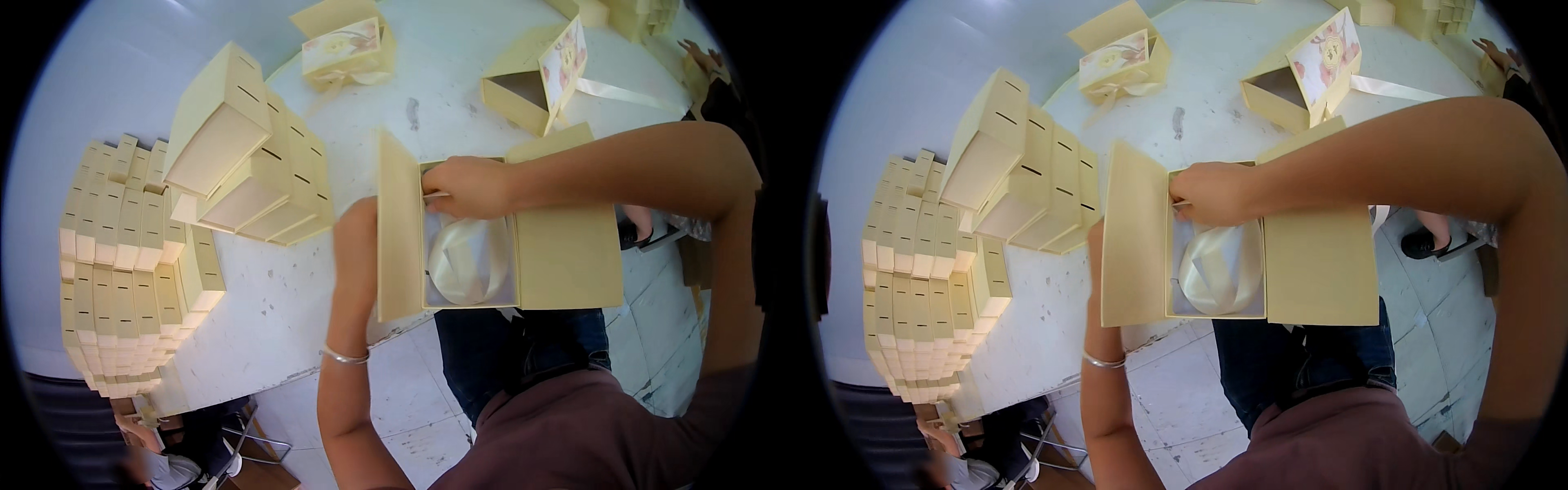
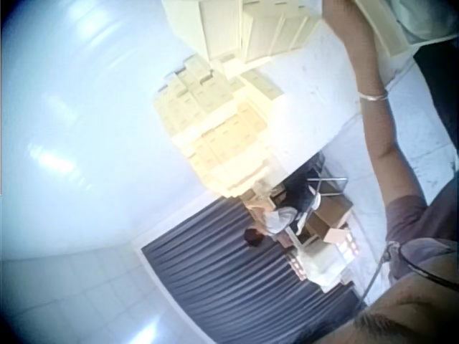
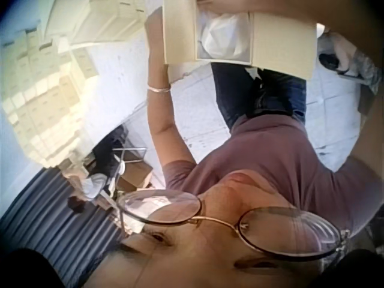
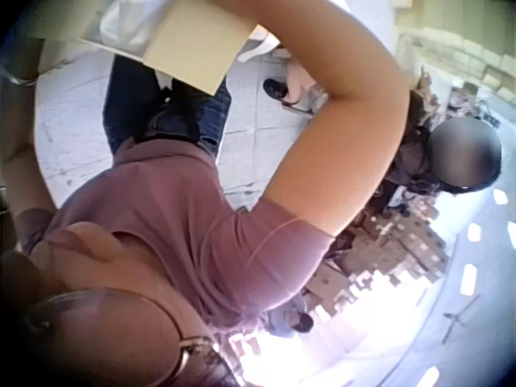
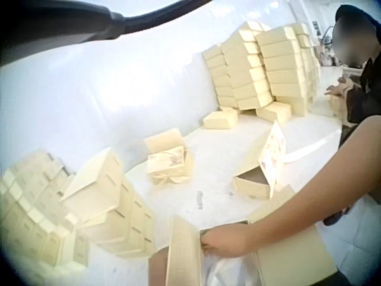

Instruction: The person assembles small yellow cardboard boxes by folding flaps and inserting white ribbons. They repeatedly open and close the boxes to secure the ribbon, then place the finished boxes on the table.

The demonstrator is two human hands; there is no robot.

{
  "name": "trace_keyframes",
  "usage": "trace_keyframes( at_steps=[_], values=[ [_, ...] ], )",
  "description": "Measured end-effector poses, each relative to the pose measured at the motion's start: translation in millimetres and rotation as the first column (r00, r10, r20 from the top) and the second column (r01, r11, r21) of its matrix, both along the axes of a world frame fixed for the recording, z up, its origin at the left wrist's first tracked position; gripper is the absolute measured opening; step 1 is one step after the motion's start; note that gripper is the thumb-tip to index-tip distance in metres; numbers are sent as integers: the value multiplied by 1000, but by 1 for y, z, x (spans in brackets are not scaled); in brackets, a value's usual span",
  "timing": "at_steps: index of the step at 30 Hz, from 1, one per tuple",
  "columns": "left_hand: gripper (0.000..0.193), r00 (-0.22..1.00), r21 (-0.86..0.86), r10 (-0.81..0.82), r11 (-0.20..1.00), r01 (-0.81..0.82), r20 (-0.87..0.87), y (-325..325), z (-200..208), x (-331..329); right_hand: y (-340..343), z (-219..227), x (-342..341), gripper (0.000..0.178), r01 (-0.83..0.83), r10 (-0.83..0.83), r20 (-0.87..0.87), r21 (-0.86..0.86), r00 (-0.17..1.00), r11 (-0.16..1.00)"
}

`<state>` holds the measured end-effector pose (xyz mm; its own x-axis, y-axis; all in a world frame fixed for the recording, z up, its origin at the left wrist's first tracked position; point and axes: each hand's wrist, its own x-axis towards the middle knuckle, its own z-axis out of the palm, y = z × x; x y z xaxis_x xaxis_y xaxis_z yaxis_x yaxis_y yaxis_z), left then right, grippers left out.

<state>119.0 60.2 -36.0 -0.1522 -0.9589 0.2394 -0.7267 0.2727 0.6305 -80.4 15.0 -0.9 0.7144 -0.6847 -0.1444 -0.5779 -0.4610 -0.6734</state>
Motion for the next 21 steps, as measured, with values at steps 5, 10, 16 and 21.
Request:
trace_keyframes(
  at_steps=[5, 10, 16, 21],
  values=[
    [12, 872, -70, 432, 901, -428, 228, 70, 7, 59, -7, -2, -26, 28, -58, 56, -39, -65, 998, 996],
    [17, 541, -129, 755, 618, -775, 370, 128, 9, 101, -3, 13, -18, 29, -199, 188, -113, -89, 976, 976],
    [16, 966, -626, 238, 769, -126, 98, 148, 36, 1, 1, 37, -15, 27, -522, 324, -461, -413, 826, 746],
    [28, 946, -561, 3, 806, 189, 323, 129, 32, -61, 17, 15, -11, 17, -798, 729, -426, -538, 536, 271]
  ],
)
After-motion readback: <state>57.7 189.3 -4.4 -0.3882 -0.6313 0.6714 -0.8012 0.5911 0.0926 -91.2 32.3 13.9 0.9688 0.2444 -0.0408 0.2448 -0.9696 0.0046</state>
